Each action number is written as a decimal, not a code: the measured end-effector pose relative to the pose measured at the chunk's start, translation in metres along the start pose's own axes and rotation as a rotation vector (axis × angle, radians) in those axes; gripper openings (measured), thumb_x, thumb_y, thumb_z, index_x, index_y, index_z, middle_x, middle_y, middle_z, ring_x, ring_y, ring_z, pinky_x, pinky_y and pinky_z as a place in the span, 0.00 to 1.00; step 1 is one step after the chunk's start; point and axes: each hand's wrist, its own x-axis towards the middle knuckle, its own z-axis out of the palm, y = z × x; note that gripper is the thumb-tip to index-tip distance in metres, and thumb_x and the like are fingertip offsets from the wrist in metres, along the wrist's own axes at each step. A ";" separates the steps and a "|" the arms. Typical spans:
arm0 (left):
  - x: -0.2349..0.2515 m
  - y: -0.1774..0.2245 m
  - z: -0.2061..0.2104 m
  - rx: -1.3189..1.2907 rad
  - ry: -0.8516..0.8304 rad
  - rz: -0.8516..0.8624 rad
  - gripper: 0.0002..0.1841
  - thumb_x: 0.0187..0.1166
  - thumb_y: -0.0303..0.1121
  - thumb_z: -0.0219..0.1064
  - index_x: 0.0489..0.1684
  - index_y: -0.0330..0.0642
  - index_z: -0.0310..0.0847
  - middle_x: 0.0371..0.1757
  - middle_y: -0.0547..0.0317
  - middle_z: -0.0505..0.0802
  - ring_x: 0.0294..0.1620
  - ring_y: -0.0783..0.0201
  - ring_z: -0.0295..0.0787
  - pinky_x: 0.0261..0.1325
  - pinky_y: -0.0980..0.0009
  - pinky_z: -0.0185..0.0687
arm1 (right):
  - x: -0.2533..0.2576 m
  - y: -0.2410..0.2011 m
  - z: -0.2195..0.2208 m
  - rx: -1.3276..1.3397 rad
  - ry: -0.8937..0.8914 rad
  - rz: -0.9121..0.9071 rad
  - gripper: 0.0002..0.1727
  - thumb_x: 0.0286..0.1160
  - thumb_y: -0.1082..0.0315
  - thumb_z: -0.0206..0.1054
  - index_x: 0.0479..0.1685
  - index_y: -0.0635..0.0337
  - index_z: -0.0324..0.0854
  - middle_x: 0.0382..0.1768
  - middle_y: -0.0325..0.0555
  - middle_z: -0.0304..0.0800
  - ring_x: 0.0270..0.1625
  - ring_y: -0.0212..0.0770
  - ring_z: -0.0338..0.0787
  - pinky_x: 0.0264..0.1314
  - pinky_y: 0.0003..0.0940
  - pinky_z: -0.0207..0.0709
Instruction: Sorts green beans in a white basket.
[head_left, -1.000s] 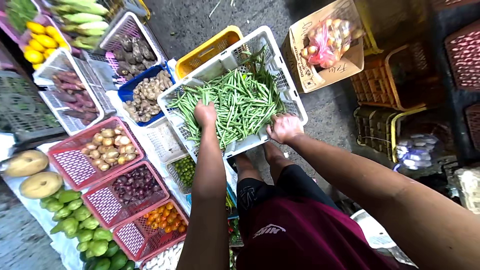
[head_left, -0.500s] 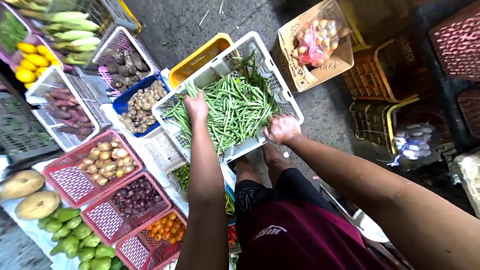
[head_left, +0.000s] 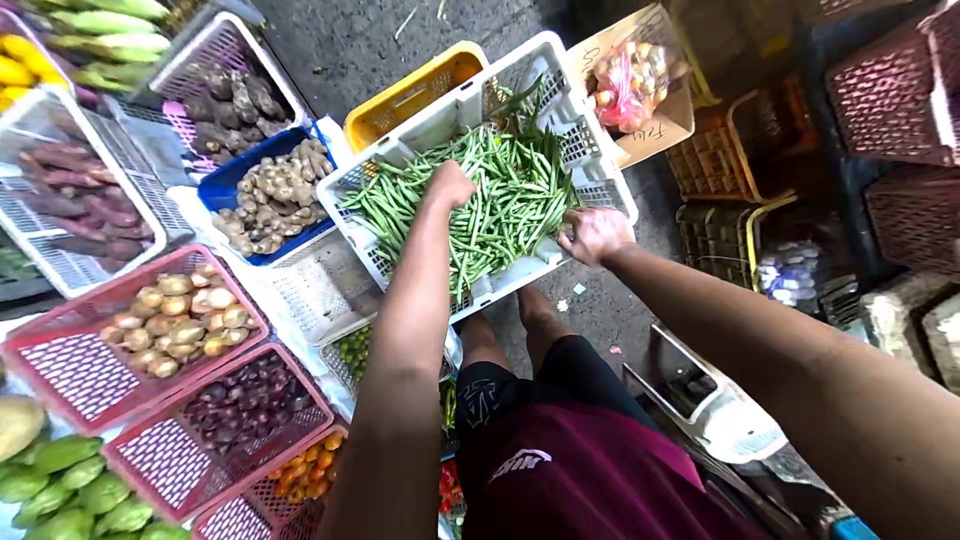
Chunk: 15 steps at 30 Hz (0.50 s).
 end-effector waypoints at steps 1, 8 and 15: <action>-0.014 -0.016 -0.002 -0.081 0.020 0.036 0.20 0.71 0.38 0.74 0.56 0.34 0.84 0.50 0.36 0.92 0.53 0.40 0.91 0.56 0.34 0.84 | 0.001 0.000 0.001 -0.004 0.003 0.008 0.28 0.78 0.41 0.55 0.52 0.54 0.88 0.56 0.53 0.94 0.61 0.59 0.92 0.56 0.64 0.83; -0.184 -0.224 -0.043 -0.944 0.413 0.163 0.18 0.78 0.32 0.71 0.63 0.35 0.81 0.46 0.56 0.95 0.45 0.66 0.93 0.53 0.63 0.92 | -0.005 -0.006 -0.004 -0.021 -0.039 0.066 0.26 0.82 0.43 0.60 0.63 0.53 0.87 0.53 0.60 0.93 0.56 0.68 0.91 0.53 0.75 0.79; -0.093 -0.400 0.050 -0.962 0.546 -0.351 0.22 0.82 0.37 0.69 0.69 0.31 0.77 0.54 0.40 0.91 0.52 0.52 0.91 0.60 0.48 0.87 | -0.006 -0.011 -0.006 -0.054 -0.048 0.075 0.25 0.83 0.48 0.55 0.65 0.55 0.86 0.54 0.63 0.93 0.58 0.70 0.90 0.57 0.78 0.75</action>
